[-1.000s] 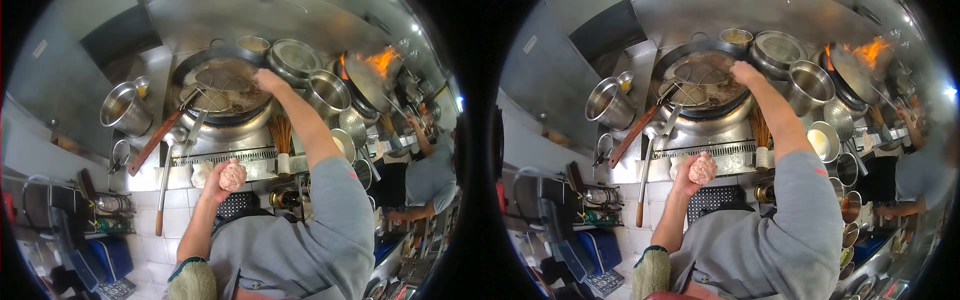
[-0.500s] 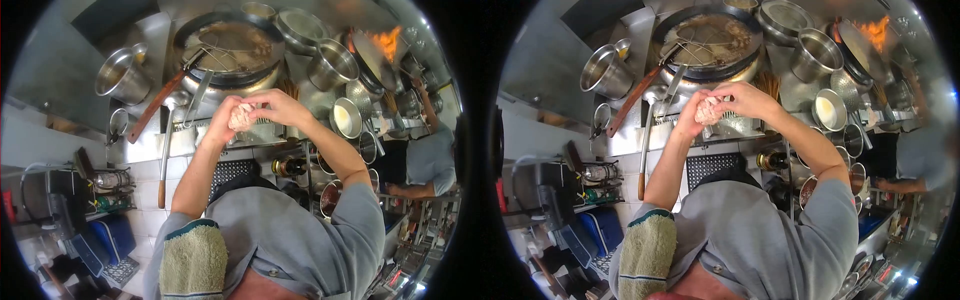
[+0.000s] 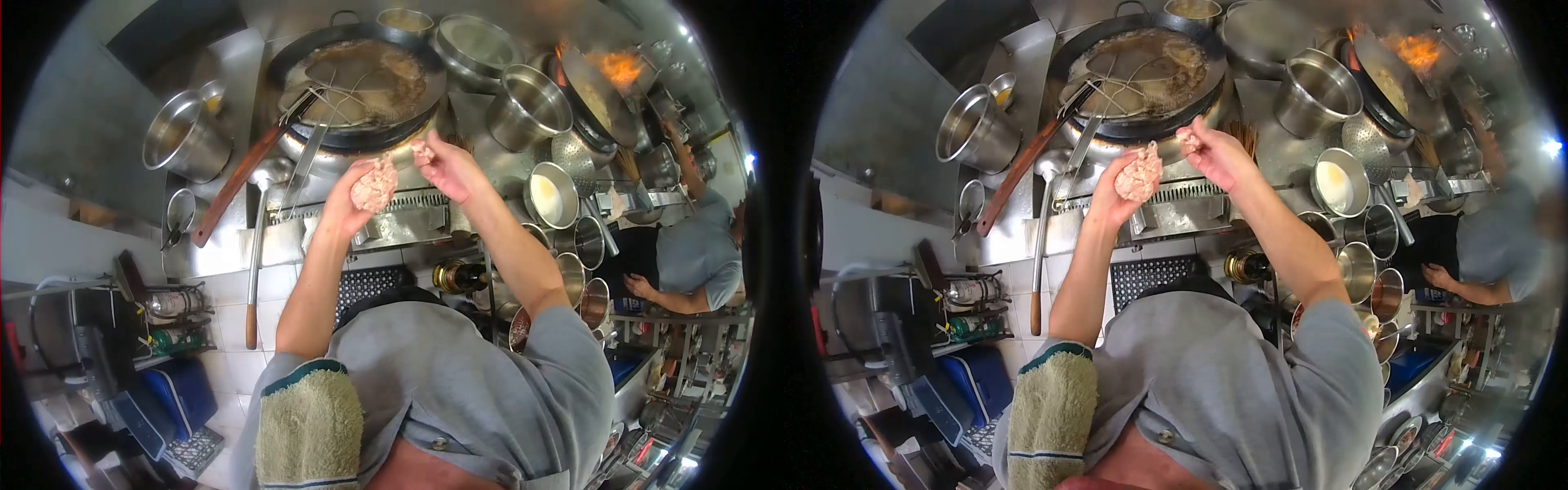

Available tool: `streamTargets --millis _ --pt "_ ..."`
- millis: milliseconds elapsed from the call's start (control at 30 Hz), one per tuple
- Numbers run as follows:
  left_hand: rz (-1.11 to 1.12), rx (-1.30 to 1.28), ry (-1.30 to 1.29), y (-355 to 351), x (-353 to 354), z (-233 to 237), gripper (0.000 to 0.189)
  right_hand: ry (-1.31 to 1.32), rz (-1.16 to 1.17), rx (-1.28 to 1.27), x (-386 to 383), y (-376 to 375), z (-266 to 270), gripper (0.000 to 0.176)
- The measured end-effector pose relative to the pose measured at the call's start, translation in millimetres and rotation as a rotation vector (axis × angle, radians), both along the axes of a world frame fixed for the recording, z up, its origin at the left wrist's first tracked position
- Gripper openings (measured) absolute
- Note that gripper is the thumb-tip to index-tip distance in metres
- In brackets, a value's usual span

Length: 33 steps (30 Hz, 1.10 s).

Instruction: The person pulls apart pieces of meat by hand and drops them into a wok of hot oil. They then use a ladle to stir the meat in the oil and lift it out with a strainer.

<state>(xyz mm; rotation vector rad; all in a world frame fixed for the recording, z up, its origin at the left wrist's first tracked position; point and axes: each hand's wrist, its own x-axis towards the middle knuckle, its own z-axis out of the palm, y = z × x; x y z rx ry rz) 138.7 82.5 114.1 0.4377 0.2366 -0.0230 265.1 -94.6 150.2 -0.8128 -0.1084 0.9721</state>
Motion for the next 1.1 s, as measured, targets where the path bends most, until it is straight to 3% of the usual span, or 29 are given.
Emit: streamTargets --millis 33,67,133,233,333,433,500,567,633,700,767,867,967,1000,1100 --pt "0.007 -0.028 0.055 -1 -4 1 0.019 0.180 -0.055 0.062 11 -5 -5 0.018" --pt "0.020 -0.058 0.107 -2 -6 2 0.019 0.027 -0.171 -0.052 15 -4 10 0.020" --pt "0.013 0.023 0.123 -7 -12 -2 0.021 -0.456 -0.132 -0.070 55 -2 26 0.022" --pt "0.021 0.011 0.125 -18 -14 -4 0.021 -1.418 -0.331 -0.486 105 44 38 0.025" --pt "0.013 -0.015 0.143 -28 -15 -4 0.028 -1.988 0.168 -0.889 171 78 3 0.022" --pt "-0.010 -0.059 0.158 -31 -18 7 0.029 -2.031 0.471 -1.329 230 87 0 0.023" --pt "-0.025 -0.053 0.187 -26 -19 5 0.032 -1.771 0.199 -1.287 219 74 34 0.026" --pt "-0.030 -0.071 0.204 -23 -20 6 0.033 -1.923 -0.038 -1.222 197 61 60 0.029" --pt "-0.059 -0.071 0.107 -15 -15 0 0.037 -1.870 -0.137 -0.916 135 36 80 0.034" --pt "-0.076 -0.048 0.019 -9 -8 -6 0.037 -1.618 0.091 -0.619 56 19 75 0.035" --pt "-0.046 -0.013 0.011 -7 0 -4 0.039 -1.425 0.311 -0.577 -16 17 62 0.034" --pt "-0.114 0.132 -0.064 -3 4 11 0.027 -1.360 0.320 -0.505 -18 25 36 0.030" --pt "-0.172 0.166 -0.074 -2 5 16 0.028 -1.497 0.353 -0.614 -7 18 51 0.026" --pt "-0.176 0.148 -0.089 -1 5 13 0.029 -1.305 0.381 -0.679 -3 14 59 0.020" --pt "-0.159 0.118 -0.068 3 5 11 0.033 -1.236 0.143 -0.576 19 -7 65 0.020"
